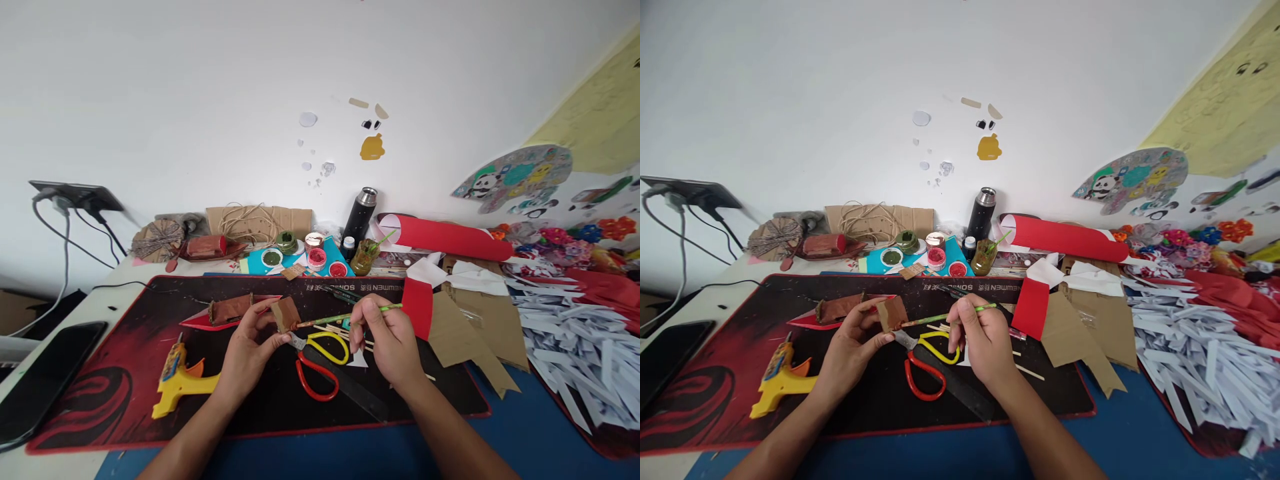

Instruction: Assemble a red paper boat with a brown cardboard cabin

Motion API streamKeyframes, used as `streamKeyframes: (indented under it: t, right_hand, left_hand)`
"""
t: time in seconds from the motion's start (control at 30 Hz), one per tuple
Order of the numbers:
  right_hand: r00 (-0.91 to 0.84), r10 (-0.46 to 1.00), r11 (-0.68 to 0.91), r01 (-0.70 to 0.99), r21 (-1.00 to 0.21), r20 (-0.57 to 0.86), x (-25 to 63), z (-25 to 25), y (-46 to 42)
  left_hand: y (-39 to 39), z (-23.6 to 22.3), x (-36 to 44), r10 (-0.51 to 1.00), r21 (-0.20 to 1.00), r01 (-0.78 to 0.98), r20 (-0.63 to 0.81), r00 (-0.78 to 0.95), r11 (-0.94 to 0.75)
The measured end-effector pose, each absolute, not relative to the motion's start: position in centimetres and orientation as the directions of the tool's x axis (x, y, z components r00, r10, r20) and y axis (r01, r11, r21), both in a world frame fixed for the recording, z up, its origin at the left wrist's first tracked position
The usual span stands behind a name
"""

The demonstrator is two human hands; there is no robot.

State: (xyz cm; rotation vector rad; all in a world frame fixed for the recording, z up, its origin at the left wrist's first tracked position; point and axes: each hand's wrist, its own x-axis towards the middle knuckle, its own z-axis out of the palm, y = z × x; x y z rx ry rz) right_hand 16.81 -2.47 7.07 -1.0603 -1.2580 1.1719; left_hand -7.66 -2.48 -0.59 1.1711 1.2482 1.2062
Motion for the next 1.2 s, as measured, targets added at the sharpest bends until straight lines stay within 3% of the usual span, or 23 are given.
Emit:
streamKeyframes:
  t: [0.3, 0.63, 1.2]
  right_hand:
    - [0.082, 0.988, 0.141, -0.121, -0.983, 0.132, 17.4, 7.0, -2.2]
    - [-0.012, 0.983, 0.179, -0.114, -0.977, 0.182, 15.7, 7.2, -1.9]
    - [-0.022, 0.985, 0.167, -0.095, -0.981, 0.170, 15.5, 6.9, -1.3]
  left_hand:
    - [-2.3, -0.8, -7.7, 0.999, 0.998, -0.040, -0.040, -0.017, 0.040]
    - [-2.5, -0.4, -7.5, 0.996, 0.998, -0.020, -0.065, 0.060, 0.066]
    - [-2.6, -1.3, -7.6, 0.992, 0.997, 0.039, -0.071, 0.107, 0.067]
